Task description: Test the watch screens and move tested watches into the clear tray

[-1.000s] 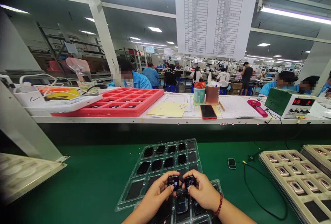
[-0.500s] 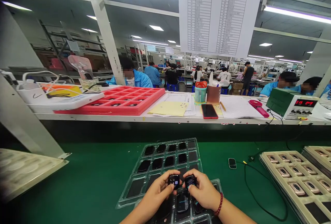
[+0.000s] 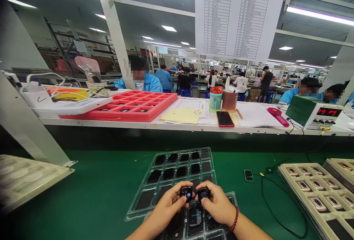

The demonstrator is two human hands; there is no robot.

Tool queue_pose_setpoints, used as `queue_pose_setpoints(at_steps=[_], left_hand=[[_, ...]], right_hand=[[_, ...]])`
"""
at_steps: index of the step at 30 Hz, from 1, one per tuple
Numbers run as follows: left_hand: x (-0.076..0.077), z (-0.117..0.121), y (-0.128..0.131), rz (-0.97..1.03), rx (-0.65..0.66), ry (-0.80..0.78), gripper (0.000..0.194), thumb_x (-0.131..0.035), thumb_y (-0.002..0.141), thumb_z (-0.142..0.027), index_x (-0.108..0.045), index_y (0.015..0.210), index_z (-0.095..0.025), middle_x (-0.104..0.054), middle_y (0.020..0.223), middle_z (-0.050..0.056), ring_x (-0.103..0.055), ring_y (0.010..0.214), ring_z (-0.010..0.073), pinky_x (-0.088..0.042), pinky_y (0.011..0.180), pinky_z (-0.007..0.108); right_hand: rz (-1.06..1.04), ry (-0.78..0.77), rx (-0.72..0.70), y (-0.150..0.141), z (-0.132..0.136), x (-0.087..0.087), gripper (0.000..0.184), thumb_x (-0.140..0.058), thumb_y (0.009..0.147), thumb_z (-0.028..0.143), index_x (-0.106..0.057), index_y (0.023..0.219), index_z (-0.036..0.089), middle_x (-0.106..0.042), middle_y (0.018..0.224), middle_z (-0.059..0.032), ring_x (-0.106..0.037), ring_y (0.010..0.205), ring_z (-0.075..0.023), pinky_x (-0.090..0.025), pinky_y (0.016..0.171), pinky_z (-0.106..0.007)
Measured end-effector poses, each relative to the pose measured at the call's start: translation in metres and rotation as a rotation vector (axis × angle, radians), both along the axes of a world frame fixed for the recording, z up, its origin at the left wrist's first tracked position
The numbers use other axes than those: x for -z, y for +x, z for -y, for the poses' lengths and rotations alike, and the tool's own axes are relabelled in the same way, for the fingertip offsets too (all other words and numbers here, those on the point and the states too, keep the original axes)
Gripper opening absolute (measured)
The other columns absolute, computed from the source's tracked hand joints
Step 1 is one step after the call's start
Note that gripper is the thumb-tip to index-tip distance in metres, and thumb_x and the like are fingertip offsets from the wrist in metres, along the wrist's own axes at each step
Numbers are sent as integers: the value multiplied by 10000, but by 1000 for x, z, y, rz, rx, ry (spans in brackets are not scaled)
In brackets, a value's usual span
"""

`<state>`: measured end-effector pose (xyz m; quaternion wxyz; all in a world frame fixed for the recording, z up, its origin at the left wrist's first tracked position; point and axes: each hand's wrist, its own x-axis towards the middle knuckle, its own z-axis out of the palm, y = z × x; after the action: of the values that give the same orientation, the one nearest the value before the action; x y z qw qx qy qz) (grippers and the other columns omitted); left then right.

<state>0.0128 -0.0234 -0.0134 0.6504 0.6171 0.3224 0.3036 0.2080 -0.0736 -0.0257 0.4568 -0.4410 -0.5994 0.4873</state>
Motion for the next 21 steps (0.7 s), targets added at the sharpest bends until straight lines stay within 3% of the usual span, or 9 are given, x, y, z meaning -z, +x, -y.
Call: queue_pose_setpoints(at_steps=[21], left_hand=[[11, -5, 0, 16, 0, 13, 388, -561, 773, -236, -544, 1154, -162, -685, 1012, 84, -641, 910, 217, -518, 828, 370]], right_hand=[[24, 3, -7, -1, 0, -1, 362, -506, 737, 85, -588, 1076, 184, -671, 912, -38, -626, 816, -184, -480, 767, -353]])
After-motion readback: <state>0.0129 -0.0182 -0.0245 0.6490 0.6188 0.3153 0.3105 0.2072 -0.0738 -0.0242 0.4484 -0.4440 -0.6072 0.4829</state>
